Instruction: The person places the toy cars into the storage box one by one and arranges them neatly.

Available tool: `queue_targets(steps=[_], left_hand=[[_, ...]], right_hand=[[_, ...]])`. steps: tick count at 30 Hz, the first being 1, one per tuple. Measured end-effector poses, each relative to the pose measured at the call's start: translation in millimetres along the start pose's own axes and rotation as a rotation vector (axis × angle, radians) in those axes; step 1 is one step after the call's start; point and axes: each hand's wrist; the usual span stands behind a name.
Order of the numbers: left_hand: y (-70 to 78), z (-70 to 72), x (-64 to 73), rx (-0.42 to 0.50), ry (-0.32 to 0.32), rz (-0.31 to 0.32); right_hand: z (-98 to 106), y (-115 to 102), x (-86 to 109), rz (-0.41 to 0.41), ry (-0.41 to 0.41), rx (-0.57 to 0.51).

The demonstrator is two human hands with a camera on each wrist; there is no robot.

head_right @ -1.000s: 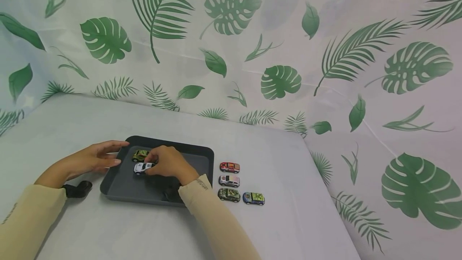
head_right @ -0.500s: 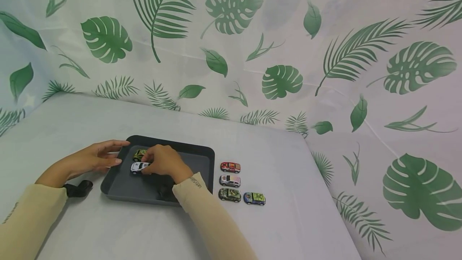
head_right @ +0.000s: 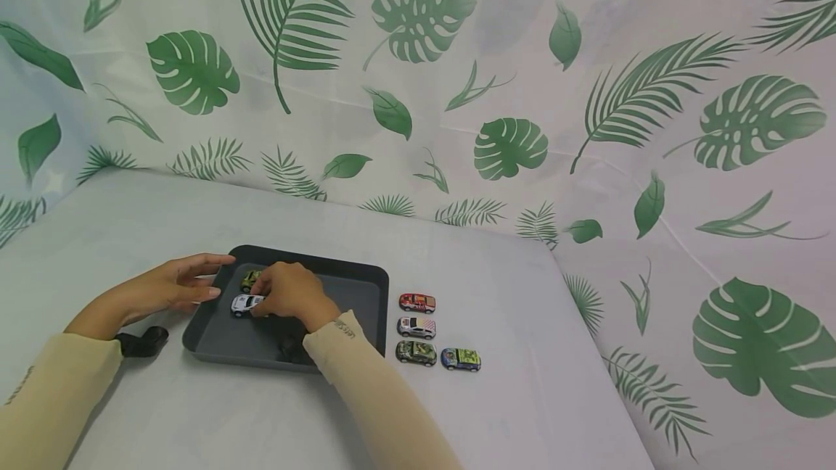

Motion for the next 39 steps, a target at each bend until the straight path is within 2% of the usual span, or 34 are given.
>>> queue_targets(steps=[11,24,31,39], left_hand=[[0.8,-0.1,0.4,0.001,-0.001,-0.003],[0.9,-0.4,0.6,0.009,-0.002,0.005],[0.1,0.2,1.3,0.032,-0.013,-0.02],[-1.6,-0.7,0.7,0.013,-0.005,-0.01]], right_hand=[[-3.9,-3.2,-2.0,-0.017,0.002,0.049],[1.4,-4.4,3.7,-0.013,0.004,0.033],[8.8,-2.1,10.6,0.046,0.021,0.008],[19.5,6.4,21.6,0.109,0.056,-0.092]])
Point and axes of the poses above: each hand's wrist, its own x-axis away from the middle knuckle, its own z-axis out of the back of the hand, y = z × x, and after that the axes turned 1 degree about y, right-handed
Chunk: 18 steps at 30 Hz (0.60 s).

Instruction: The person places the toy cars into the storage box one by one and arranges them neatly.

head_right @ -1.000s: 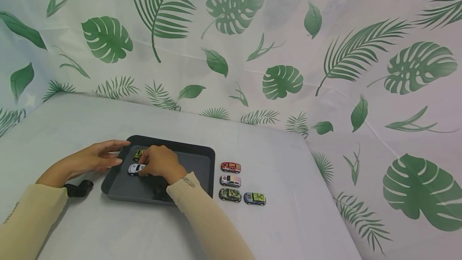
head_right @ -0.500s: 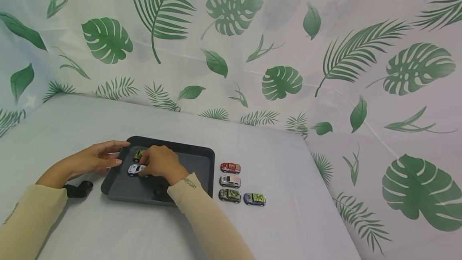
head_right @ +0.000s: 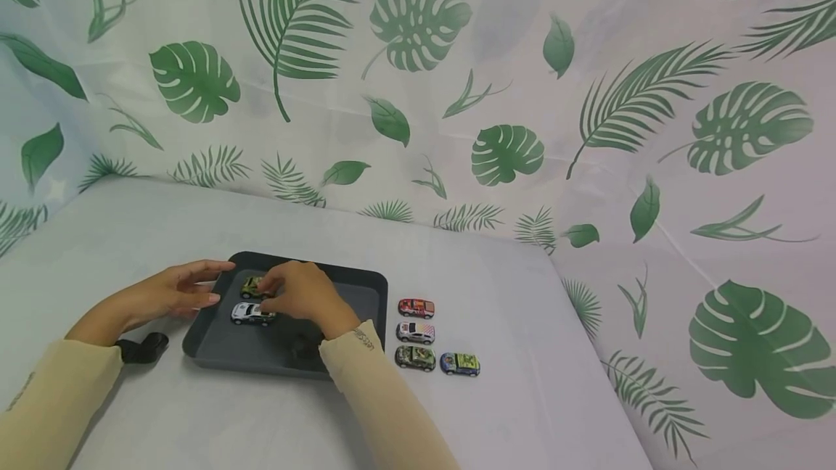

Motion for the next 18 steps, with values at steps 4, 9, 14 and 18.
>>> queue_targets(steps=[4,9,14,18], left_hand=[[0.4,-0.6,0.1,-0.014,0.007,0.006],[1.4,-1.0,0.8,-0.011,0.0,0.005],[1.6,-1.2,2.0,-0.01,-0.006,-0.006],[1.2,-1.1,1.8,-0.012,-0.006,-0.012]], right_hand=[[5.5,3.5,6.5,0.011,0.014,-0.053],[10.2,6.8,13.9,0.037,0.02,-0.09],[10.4,11.4,20.4,0.076,0.029,-0.095],[10.9,15.5,25.1,0.107,0.032,-0.113]])
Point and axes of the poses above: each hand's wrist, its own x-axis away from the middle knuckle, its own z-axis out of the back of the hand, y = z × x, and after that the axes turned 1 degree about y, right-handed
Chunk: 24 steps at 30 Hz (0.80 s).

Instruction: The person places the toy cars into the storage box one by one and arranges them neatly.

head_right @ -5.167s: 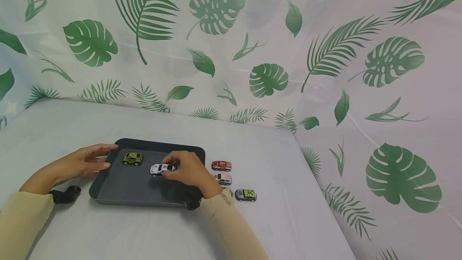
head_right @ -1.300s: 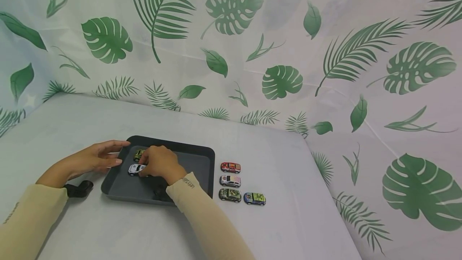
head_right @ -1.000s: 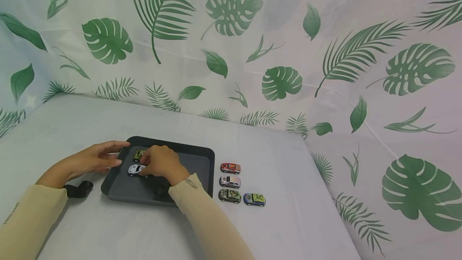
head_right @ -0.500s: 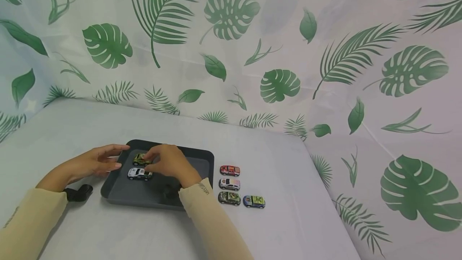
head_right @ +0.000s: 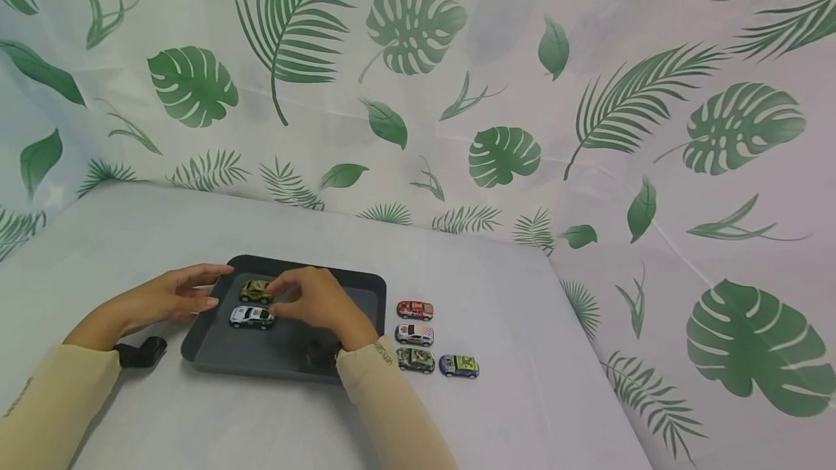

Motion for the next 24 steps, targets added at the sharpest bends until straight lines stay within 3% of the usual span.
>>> queue_targets(steps=[15,24], left_hand=[[-2.0,-1.0,-0.8,-0.001,0.006,0.0],[-2.6,-1.1,-0.2,-0.012,0.007,-0.019]], right_hand=[[10.3,8.1,24.3,0.107,0.052,-0.149],[17.5,19.1,38.0,0.156,0.101,-0.134]])
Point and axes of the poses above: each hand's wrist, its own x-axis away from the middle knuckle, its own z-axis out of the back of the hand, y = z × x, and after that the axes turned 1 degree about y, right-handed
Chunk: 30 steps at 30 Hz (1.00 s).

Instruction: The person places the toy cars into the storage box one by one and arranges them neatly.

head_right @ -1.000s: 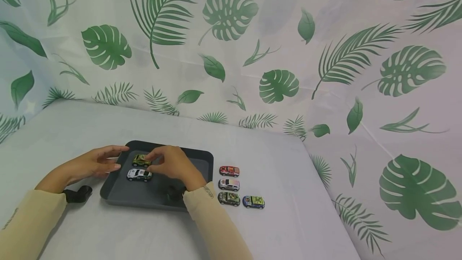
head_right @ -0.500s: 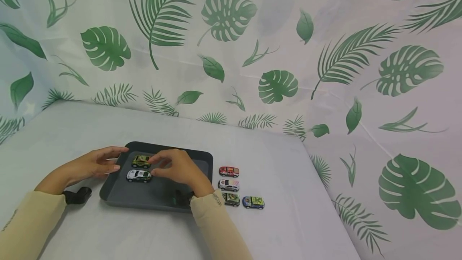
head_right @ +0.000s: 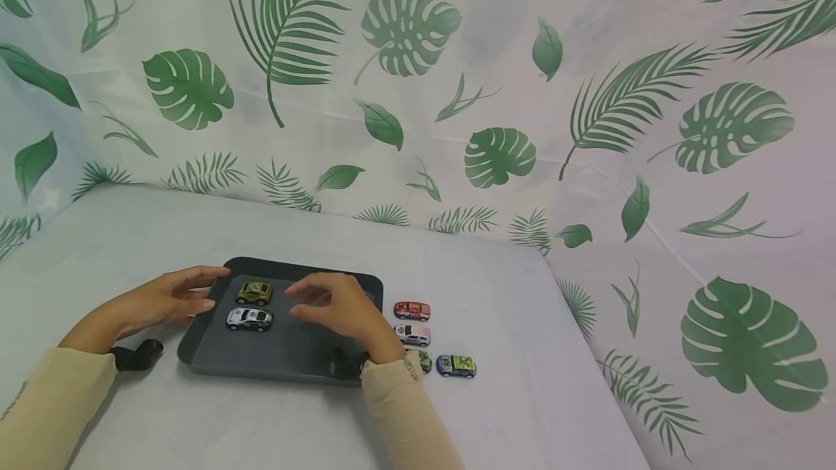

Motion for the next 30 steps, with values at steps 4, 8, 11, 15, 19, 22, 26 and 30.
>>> queue_targets(steps=[4,8,11,15,19,22,26,30], left_hand=[[-0.5,0.1,0.2,0.007,-0.002,-0.005],[-0.1,0.2,1.0,0.008,-0.002,-0.002],[0.0,0.4,1.6,0.007,-0.003,-0.001],[0.2,0.6,2.1,0.008,-0.005,-0.004],[0.3,0.7,1.9,0.014,-0.008,-0.013],[0.5,0.4,1.6,0.018,-0.008,-0.016],[1.2,-0.2,1.4,0.021,-0.006,-0.009],[1.4,-0.6,1.3,0.021,-0.005,0.0]], right_hand=[[3.2,2.9,6.3,0.015,0.011,-0.023],[6.1,7.6,11.9,0.024,0.017,-0.047],[7.9,11.5,15.8,0.036,0.023,-0.058],[10.2,15.6,21.2,0.051,0.031,-0.054],[11.9,18.4,27.5,0.063,0.036,-0.041],[12.9,19.7,32.5,0.066,0.045,-0.05],[15.0,21.4,38.6,0.066,0.053,-0.056],[17.8,23.2,44.3,0.048,0.045,-0.045]])
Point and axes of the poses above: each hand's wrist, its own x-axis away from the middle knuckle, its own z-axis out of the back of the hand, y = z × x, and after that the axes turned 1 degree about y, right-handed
